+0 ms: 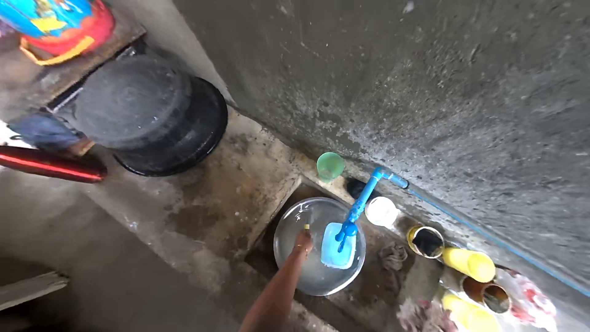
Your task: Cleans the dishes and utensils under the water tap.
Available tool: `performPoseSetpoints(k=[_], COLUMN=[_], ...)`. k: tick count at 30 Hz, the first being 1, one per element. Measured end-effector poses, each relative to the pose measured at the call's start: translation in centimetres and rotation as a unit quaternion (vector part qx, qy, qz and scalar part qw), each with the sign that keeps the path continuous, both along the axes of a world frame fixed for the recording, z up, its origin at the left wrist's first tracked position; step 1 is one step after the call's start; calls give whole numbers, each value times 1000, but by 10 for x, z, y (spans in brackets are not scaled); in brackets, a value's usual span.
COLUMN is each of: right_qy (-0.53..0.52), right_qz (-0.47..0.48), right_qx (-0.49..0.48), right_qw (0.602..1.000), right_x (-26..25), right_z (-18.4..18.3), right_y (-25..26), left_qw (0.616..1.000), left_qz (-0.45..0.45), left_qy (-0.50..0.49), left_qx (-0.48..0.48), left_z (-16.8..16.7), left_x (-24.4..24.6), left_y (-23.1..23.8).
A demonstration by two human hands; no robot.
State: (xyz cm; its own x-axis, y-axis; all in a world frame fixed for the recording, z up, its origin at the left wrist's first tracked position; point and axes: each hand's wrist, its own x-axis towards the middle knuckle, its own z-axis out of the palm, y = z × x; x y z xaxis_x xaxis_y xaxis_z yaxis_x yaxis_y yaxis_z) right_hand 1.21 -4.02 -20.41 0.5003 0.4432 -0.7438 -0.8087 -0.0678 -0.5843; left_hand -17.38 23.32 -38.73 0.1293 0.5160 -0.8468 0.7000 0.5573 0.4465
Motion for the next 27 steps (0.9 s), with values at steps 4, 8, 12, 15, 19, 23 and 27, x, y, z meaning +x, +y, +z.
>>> performPoseSetpoints(k=[4, 8, 12, 15, 19, 23, 27], right_qy=[-99, -316, -329, -376, -536, -714, -609], right_qz=[64, 132, 137, 128, 206, 342, 359], right_qx=[31, -14, 9, 4, -38, -95, -192], right_qw=[993, 939, 934, 918, 818, 603, 680], right_x=[-29, -59, -73, -77, -76, -77, -57], right_z=[2, 9, 21, 23, 18, -4, 7], right_y=[47, 96, 116, 113, 106, 101, 115], left_qw=[999, 911, 819, 874, 937, 957, 962], left_qz=[36, 288, 302, 234, 33, -113, -113], left_qy=[-17, -220, -340, -300, -297, -256, -247], left_qx=[-15, -198, -350, -303, -179, -75, -29], left_z=[63, 108, 127, 147, 179, 207, 203], left_x=[-22, -33, -43, -39, -34, -16, -3], left_y=[-21, -46, -56, -74, -98, -127, -150])
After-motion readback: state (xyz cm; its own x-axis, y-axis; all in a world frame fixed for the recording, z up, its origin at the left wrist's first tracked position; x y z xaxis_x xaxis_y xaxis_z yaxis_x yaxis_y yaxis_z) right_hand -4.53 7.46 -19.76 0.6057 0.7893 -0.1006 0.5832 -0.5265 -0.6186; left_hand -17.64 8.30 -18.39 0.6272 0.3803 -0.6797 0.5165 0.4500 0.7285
